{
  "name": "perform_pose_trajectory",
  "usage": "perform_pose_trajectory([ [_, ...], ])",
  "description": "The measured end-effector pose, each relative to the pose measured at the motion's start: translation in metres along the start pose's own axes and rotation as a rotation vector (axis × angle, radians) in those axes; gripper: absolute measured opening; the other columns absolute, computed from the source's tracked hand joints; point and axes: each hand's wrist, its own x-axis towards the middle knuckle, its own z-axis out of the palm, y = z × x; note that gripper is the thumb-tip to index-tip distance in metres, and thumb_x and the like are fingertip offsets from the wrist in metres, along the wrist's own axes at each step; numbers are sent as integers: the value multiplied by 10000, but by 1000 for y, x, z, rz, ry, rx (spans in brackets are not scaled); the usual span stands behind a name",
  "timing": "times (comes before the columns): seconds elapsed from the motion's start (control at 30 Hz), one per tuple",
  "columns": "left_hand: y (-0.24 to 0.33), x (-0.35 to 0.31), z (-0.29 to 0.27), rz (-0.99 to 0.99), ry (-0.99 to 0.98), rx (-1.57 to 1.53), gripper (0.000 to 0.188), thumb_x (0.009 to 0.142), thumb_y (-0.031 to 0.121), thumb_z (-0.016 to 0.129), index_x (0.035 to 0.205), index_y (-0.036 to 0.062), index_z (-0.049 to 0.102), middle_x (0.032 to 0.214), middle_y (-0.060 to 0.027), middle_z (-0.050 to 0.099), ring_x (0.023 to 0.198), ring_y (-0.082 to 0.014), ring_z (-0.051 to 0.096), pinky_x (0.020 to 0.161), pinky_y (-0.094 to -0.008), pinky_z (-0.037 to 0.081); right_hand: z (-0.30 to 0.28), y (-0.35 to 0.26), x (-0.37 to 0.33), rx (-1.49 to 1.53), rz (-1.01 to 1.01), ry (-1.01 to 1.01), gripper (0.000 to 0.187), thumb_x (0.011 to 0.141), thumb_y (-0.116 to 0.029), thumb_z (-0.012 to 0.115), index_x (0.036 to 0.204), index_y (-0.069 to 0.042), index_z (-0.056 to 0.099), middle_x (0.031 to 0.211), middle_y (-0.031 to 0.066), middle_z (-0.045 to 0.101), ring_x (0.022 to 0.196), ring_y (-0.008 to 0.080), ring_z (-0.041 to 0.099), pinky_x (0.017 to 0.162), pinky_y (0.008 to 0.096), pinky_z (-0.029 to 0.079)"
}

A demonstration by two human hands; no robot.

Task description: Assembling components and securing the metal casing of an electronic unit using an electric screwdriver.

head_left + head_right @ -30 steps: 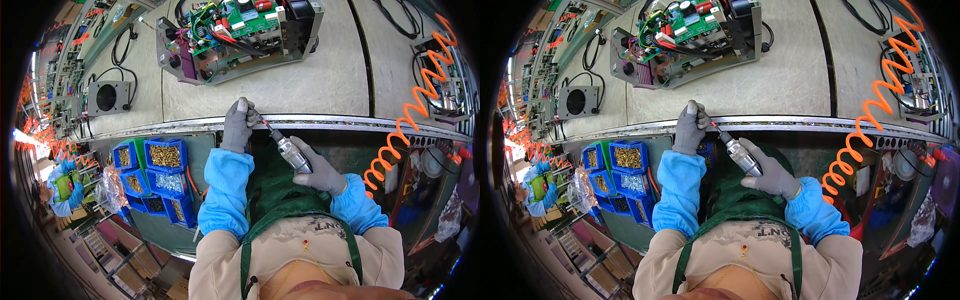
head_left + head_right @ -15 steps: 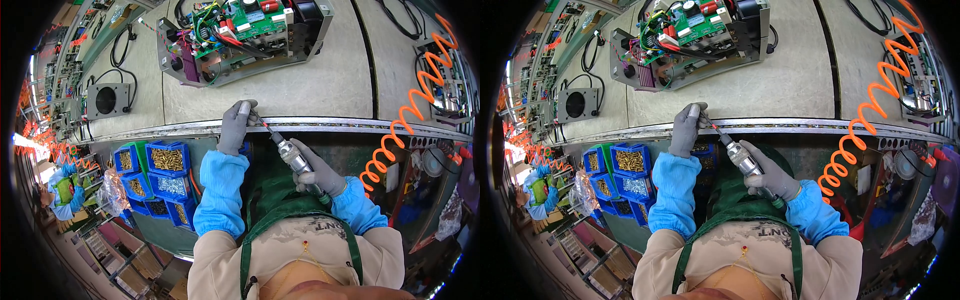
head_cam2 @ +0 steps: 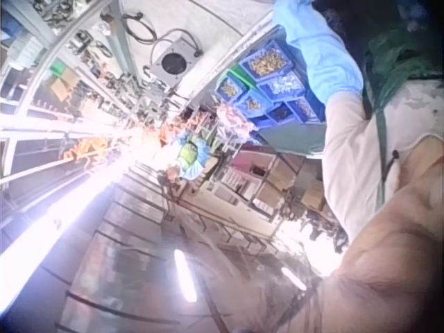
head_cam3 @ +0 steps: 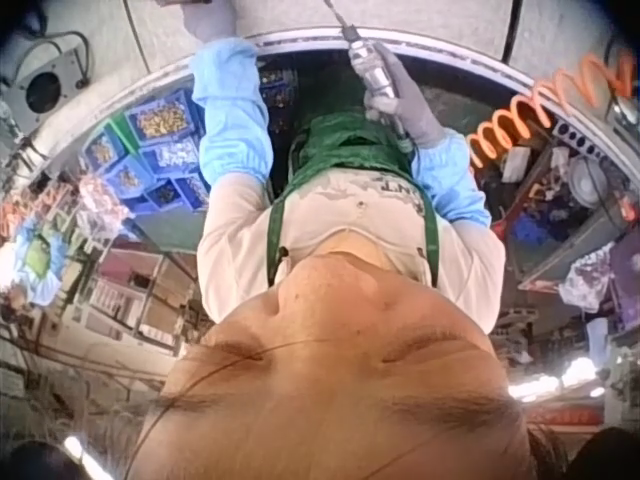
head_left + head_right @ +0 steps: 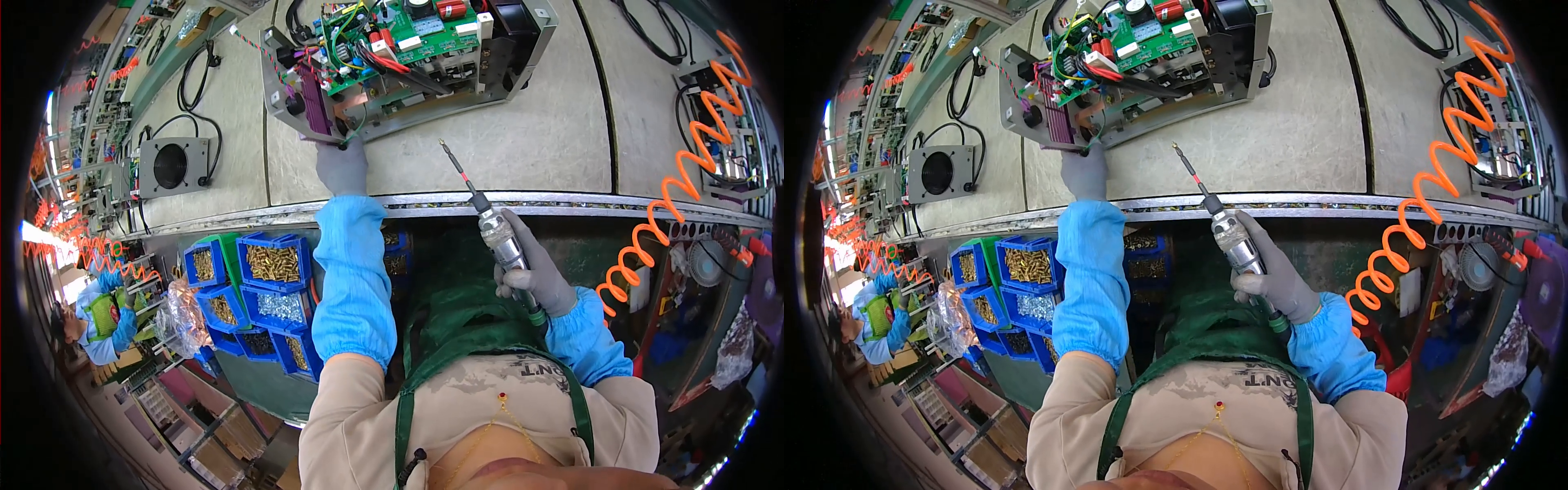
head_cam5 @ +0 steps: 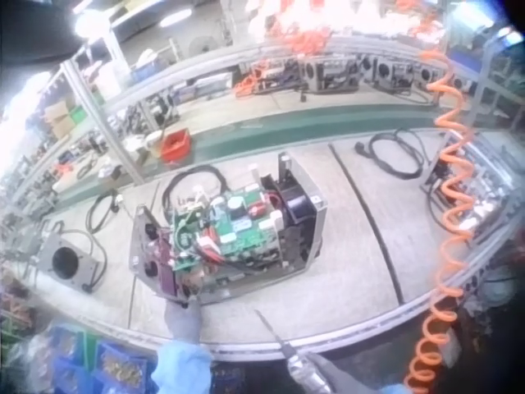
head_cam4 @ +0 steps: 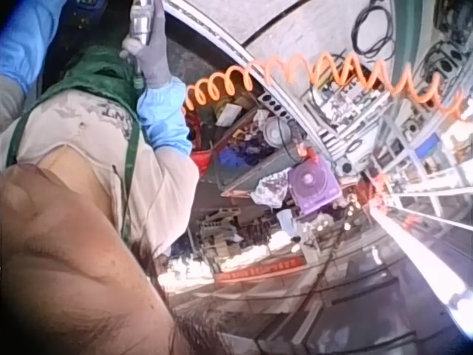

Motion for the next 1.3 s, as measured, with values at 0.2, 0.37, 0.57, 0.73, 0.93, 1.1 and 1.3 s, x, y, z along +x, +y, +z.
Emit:
perform_pose_trajectory([
  [0.2, -12, -54, 0, 28, 48, -198, 450, 784, 323, 683, 1114, 42, 564, 946, -177, 677, 911, -370, 642, 786, -428, 488, -6, 16, -2, 69, -32, -33, 947, 665, -39, 611, 1495, -132, 165, 926, 104, 540, 627, 159, 569, 578, 293, 494],
  [0.37, 26, -94, -31, 450, -142, 127, 287, 842, 230, 651, 1062, 47, 632, 932, -147, 628, 827, -315, 625, 734, -380, 494, -13, 20, -4, 77, -37, -1, 933, 674, -39, 606, 1493, -131, 169, 917, 101, 545, 618, 156, 569, 576, 295, 491],
  [0.57, 58, -58, -18, 360, -204, 691, 361, 844, 99, 554, 1199, 165, 559, 1031, -114, 572, 857, -318, 634, 709, -413, 527, -12, 22, -3, 38, -83, -44, 914, 692, -28, 599, 1493, -142, 174, 912, 99, 553, 609, 143, 559, 555, 279, 472],
  [0.73, 59, -59, -21, 450, -241, 499, 236, 853, 160, 560, 1072, 149, 646, 961, -85, 605, 845, -327, 631, 684, -426, 516, -14, 23, -7, -5, -22, -25, 985, 609, -67, 590, 1491, -121, 155, 1012, 130, 538, 629, 169, 573, 570, 293, 500],
  [0.93, 45, -52, -21, -39, -504, -423, 290, 879, 140, 609, 1151, 41, 629, 922, -55, 643, 770, -152, 635, 649, -270, 505, -15, 26, 1, 31, -42, -45, 895, 704, -28, 609, 1490, -160, 201, 840, 84, 558, 579, 131, 546, 541, 265, 458],
  [1.1, 39, -61, -15, -142, -436, -690, 349, 880, 103, 630, 1188, -54, 578, 956, -68, 632, 807, -122, 625, 665, -206, 494, -12, 21, 15, -101, 21, -117, 917, 689, -27, 588, 1495, -158, 173, 859, 98, 541, 613, 145, 563, 531, 277, 452],
  [1.3, 33, -61, -8, -74, -366, -559, 307, 873, 84, 636, 1160, -22, 627, 948, -66, 641, 856, -94, 599, 745, -208, 458, -3, 19, 24, -71, 1, -133, 899, 708, -40, 596, 1496, -171, 183, 847, 80, 539, 601, 132, 537, 537, 277, 449],
])
